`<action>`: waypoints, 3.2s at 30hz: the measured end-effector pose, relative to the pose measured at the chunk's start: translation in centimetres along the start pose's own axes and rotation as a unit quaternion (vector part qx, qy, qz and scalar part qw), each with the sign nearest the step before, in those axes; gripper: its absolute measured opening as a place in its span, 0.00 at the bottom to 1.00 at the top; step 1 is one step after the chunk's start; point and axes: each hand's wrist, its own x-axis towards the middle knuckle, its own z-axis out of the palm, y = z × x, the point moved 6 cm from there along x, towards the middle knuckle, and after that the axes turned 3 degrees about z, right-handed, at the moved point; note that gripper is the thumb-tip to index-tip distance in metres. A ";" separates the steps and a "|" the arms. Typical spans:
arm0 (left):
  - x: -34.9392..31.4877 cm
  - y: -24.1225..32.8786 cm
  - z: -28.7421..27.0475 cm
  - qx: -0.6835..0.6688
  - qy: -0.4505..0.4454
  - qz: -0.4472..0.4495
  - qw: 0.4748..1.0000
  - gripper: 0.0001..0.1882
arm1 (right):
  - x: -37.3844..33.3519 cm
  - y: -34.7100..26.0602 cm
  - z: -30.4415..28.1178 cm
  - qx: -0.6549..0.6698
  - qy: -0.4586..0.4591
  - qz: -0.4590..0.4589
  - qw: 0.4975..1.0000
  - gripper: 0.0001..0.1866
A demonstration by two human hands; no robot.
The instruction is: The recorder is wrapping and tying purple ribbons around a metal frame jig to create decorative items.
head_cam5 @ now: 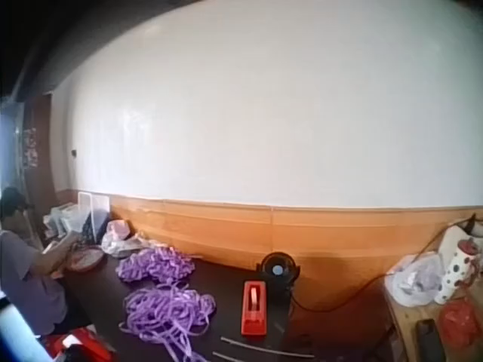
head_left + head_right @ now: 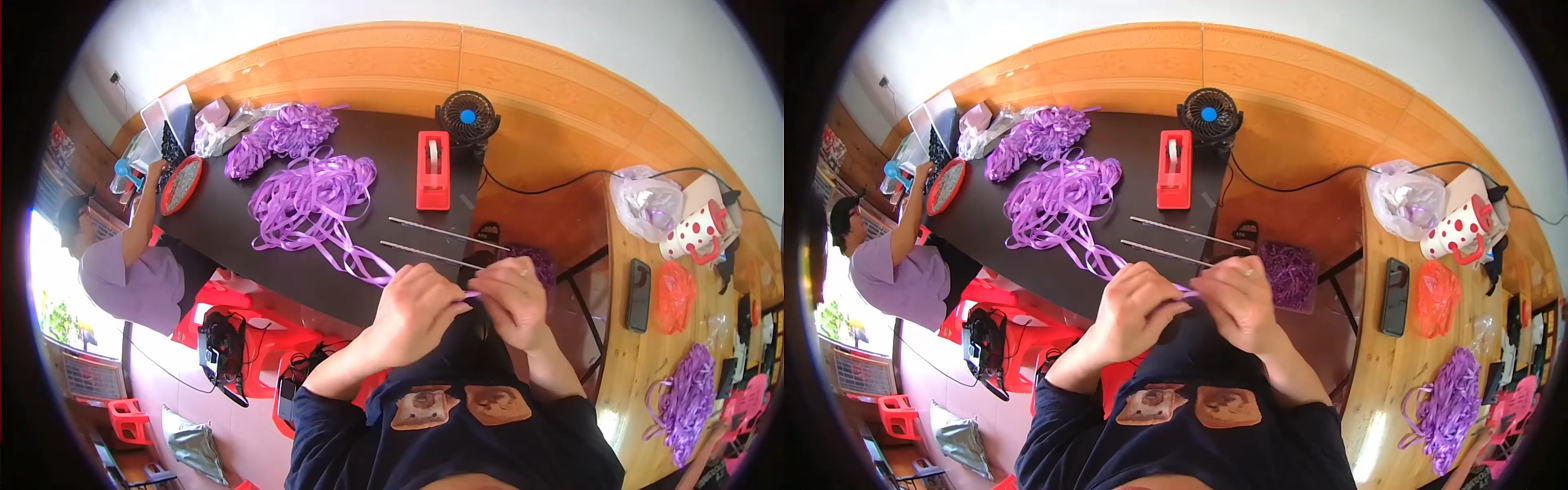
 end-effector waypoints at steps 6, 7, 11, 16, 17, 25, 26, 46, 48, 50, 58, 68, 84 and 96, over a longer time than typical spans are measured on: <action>-1.5 -3.0 4.6 -0.313 -0.102 -0.230 0.916 0.13 | -2.3 -1.1 -5.5 -0.230 0.106 -0.014 0.967 0.14; -1.6 -2.5 5.0 -0.317 -0.106 -0.230 0.914 0.13 | -2.8 -0.6 -5.7 -0.147 0.110 0.019 0.983 0.14; -0.3 -0.8 5.4 -0.285 -0.105 -0.164 0.939 0.11 | -4.8 2.4 -2.4 0.331 0.004 0.221 0.917 0.30; 0.7 1.6 4.6 -0.212 -0.077 -0.079 0.971 0.14 | -6.4 3.2 -0.4 0.328 -0.076 0.239 0.911 0.23; 0.6 1.5 4.7 -0.179 -0.084 -0.070 0.978 0.15 | -5.5 3.0 -1.9 0.214 -0.054 0.162 0.962 0.20; -2.1 -3.0 6.4 -0.238 -0.165 -0.233 0.928 0.07 | -6.0 4.4 -10.2 -0.166 0.133 0.120 0.970 0.11; -2.1 -3.2 6.6 -0.240 -0.166 -0.233 0.928 0.07 | -7.2 6.3 -9.9 -0.179 0.105 0.167 0.964 0.11; -4.7 -3.6 10.1 -0.487 -0.153 -0.348 0.786 0.07 | -6.1 1.4 -0.4 -0.097 0.048 0.001 0.994 0.18; -5.3 -3.3 11.1 -0.522 -0.132 -0.365 0.760 0.10 | -6.4 1.7 -0.6 -0.119 0.052 -0.004 0.992 0.18; -5.8 -2.4 12.8 -0.571 -0.081 -0.373 0.727 0.11 | -6.6 2.3 -1.3 -0.150 0.061 0.002 0.987 0.15; -8.2 -5.0 20.5 -0.576 0.021 -0.447 0.684 0.08 | -7.8 8.8 -1.9 -0.196 0.092 0.042 0.975 0.12; -6.8 -9.4 21.1 -0.558 0.180 -0.402 0.703 0.07 | -4.5 14.4 -0.1 -0.138 0.090 0.035 0.986 0.12; -7.5 -11.0 21.1 -0.530 0.247 -0.383 0.716 0.09 | -4.6 17.5 4.0 0.004 0.105 0.105 0.989 0.09; -8.9 -10.5 22.2 -0.546 0.247 -0.390 0.699 0.06 | -8.2 17.6 6.4 0.100 0.117 0.218 0.964 0.06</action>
